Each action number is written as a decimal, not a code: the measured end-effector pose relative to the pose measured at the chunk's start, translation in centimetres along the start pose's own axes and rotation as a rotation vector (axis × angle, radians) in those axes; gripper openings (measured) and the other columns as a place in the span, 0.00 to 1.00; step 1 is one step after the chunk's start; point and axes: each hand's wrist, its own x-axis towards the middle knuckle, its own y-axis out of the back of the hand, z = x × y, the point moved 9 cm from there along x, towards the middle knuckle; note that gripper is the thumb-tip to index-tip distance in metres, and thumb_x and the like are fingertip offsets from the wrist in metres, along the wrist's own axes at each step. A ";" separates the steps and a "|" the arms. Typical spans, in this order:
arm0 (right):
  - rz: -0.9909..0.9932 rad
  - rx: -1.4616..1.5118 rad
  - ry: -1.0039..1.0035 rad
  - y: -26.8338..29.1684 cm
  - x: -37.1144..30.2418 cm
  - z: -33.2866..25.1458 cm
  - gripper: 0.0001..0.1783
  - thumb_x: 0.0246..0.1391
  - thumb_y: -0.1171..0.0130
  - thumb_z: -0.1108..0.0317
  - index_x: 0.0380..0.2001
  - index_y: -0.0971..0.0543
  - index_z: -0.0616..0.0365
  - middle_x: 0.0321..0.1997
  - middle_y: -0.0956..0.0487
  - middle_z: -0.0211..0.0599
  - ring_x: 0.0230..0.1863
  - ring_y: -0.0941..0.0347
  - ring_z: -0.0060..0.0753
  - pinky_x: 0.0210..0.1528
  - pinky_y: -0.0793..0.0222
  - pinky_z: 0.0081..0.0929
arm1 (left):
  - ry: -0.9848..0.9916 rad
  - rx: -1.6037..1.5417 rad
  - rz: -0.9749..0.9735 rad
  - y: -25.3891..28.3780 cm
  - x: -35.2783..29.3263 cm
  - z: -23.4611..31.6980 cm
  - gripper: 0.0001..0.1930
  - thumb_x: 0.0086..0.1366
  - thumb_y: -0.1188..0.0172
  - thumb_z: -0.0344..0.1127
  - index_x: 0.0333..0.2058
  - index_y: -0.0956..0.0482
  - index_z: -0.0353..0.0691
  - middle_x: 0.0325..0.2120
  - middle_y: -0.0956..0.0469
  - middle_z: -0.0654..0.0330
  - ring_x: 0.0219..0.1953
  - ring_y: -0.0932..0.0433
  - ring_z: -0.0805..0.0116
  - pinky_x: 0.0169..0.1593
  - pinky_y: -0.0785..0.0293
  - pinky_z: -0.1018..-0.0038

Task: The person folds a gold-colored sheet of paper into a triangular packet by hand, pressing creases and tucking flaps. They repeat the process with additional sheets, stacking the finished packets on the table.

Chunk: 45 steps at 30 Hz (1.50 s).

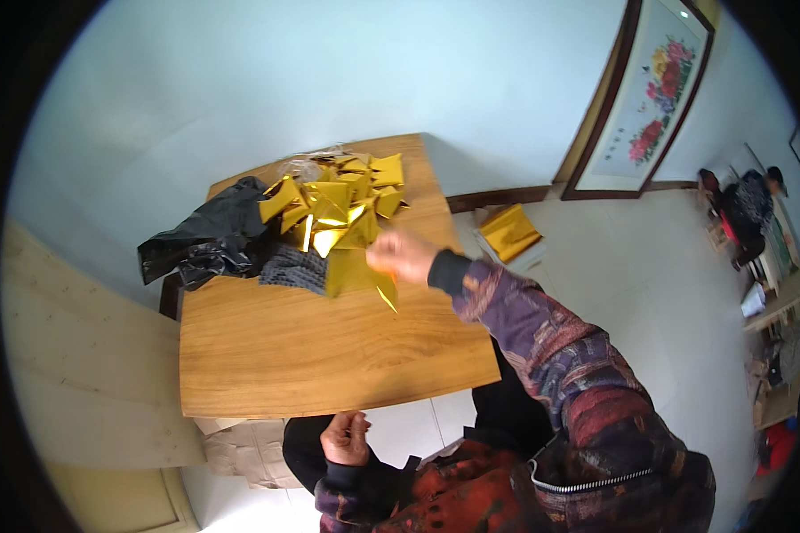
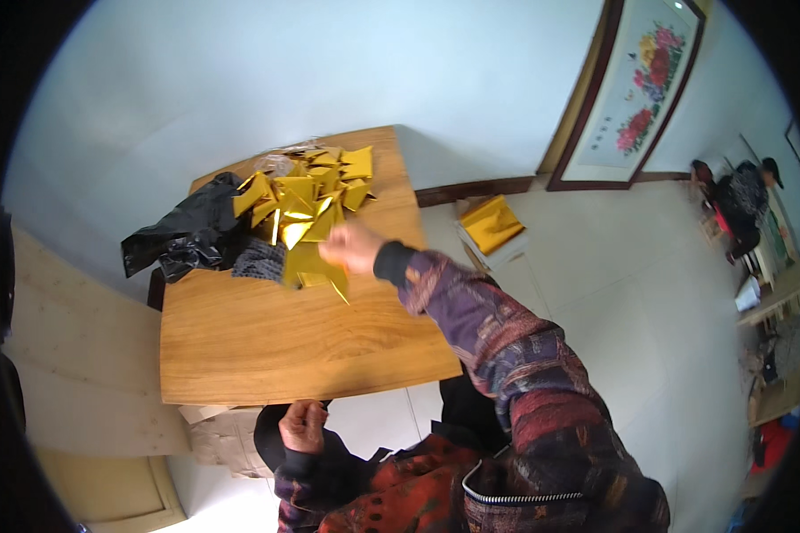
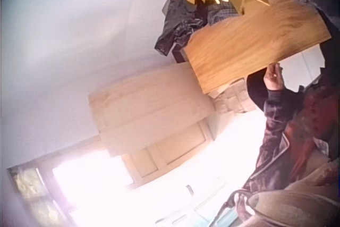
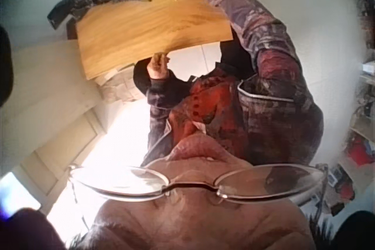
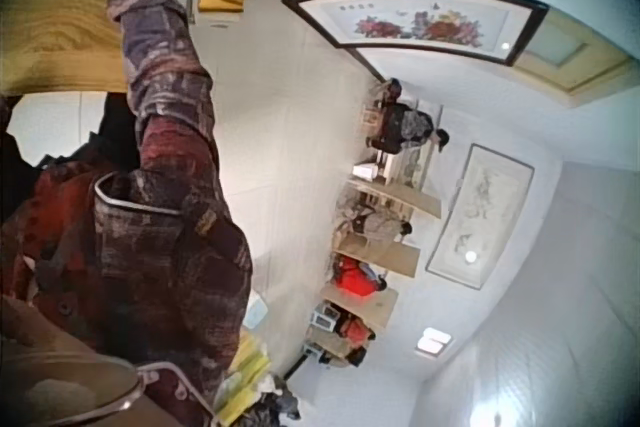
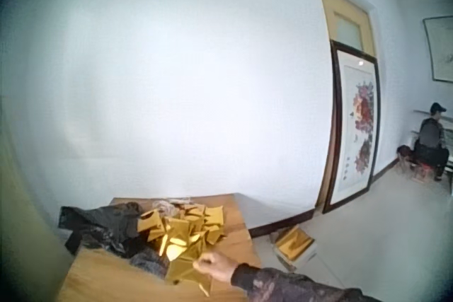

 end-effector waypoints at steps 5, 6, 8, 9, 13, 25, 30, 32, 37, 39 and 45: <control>0.278 0.326 0.048 2.7 3.9 -2.5 0.21 0.62 0.49 0.52 0.32 0.24 0.62 0.30 0.21 0.32 0.25 0.28 0.19 0.21 0.35 0.18 | 0.051 0.118 -0.048 -2.2 -0.2 0.3 0.06 0.65 0.45 0.27 0.32 0.21 0.31 0.21 0.21 0.60 0.26 0.23 0.76 0.32 0.26 0.79; 0.154 0.278 -0.042 1.4 3.5 -1.1 0.19 0.63 0.50 0.53 0.30 0.24 0.60 0.25 0.21 0.30 0.23 0.28 0.18 0.21 0.36 0.17 | 0.036 0.115 -0.041 -2.2 0.0 0.6 0.06 0.65 0.45 0.27 0.31 0.21 0.31 0.21 0.21 0.60 0.25 0.22 0.76 0.32 0.26 0.79; 0.046 0.264 -0.112 -0.3 1.2 1.9 0.12 0.63 0.47 0.61 0.37 0.24 0.59 0.33 0.18 0.34 0.29 0.24 0.19 0.25 0.33 0.17 | 0.063 0.133 -0.039 -2.2 0.6 0.8 0.06 0.64 0.44 0.27 0.31 0.20 0.32 0.21 0.20 0.60 0.25 0.22 0.75 0.32 0.26 0.79; 0.106 0.304 -0.203 -0.4 -0.3 4.2 0.12 0.63 0.46 0.61 0.38 0.24 0.60 0.33 0.18 0.34 0.29 0.24 0.19 0.26 0.33 0.17 | -0.009 0.200 -0.022 -2.1 1.1 1.6 0.06 0.64 0.44 0.28 0.30 0.20 0.32 0.21 0.20 0.59 0.25 0.22 0.75 0.32 0.26 0.78; 0.226 0.352 -0.238 0.8 -3.3 9.2 0.05 0.59 0.46 0.73 0.33 0.26 0.65 0.28 0.22 0.37 0.27 0.25 0.24 0.31 0.27 0.23 | -0.207 0.369 0.038 -0.6 5.2 3.3 0.04 0.59 0.38 0.31 0.29 0.20 0.36 0.25 0.21 0.50 0.30 0.21 0.50 0.33 0.26 0.66; 0.462 -0.051 -0.072 4.1 0.0 11.6 0.08 0.57 0.45 0.69 0.36 0.25 0.63 0.27 0.22 0.36 0.25 0.25 0.29 0.30 0.28 0.27 | -0.102 1.067 0.028 0.9 14.3 -1.1 0.32 0.61 0.44 0.51 0.63 0.36 0.50 0.68 0.46 0.56 0.70 0.51 0.55 0.69 0.59 0.53; 0.734 -0.238 0.146 7.2 4.3 8.5 0.12 0.57 0.44 0.63 0.37 0.26 0.62 0.37 0.22 0.44 0.39 0.25 0.41 0.41 0.30 0.34 | -0.100 0.918 0.030 2.0 14.3 -0.2 0.34 0.59 0.39 0.47 0.63 0.38 0.48 0.68 0.47 0.54 0.69 0.50 0.52 0.68 0.54 0.54; 0.733 -0.285 0.122 8.7 6.4 8.6 0.18 0.56 0.43 0.59 0.43 0.26 0.62 0.47 0.25 0.48 0.50 0.30 0.47 0.52 0.35 0.39 | -0.082 0.801 0.050 3.0 15.6 0.5 0.35 0.57 0.37 0.43 0.63 0.38 0.46 0.68 0.48 0.52 0.69 0.49 0.50 0.67 0.50 0.54; 0.683 -0.588 0.142 13.1 11.8 8.6 0.31 0.58 0.47 0.46 0.57 0.31 0.57 0.60 0.33 0.55 0.61 0.39 0.56 0.63 0.45 0.45 | -0.572 0.878 0.107 3.9 24.8 7.9 0.36 0.57 0.37 0.43 0.63 0.38 0.41 0.68 0.49 0.46 0.68 0.48 0.45 0.65 0.46 0.54; 0.602 -0.668 0.064 14.4 14.4 9.5 0.36 0.58 0.50 0.41 0.61 0.33 0.53 0.65 0.37 0.57 0.66 0.43 0.58 0.65 0.48 0.47 | -0.685 0.944 0.139 3.2 30.1 10.3 0.34 0.60 0.39 0.44 0.62 0.38 0.39 0.67 0.48 0.45 0.67 0.46 0.45 0.65 0.46 0.55; 0.358 -0.706 -0.066 14.4 20.9 11.8 0.43 0.56 0.57 0.30 0.66 0.38 0.47 0.69 0.41 0.53 0.71 0.52 0.59 0.69 0.54 0.49 | -0.463 0.919 0.037 -0.3 44.7 9.1 0.27 0.69 0.54 0.53 0.63 0.36 0.48 0.64 0.41 0.45 0.65 0.42 0.46 0.65 0.46 0.57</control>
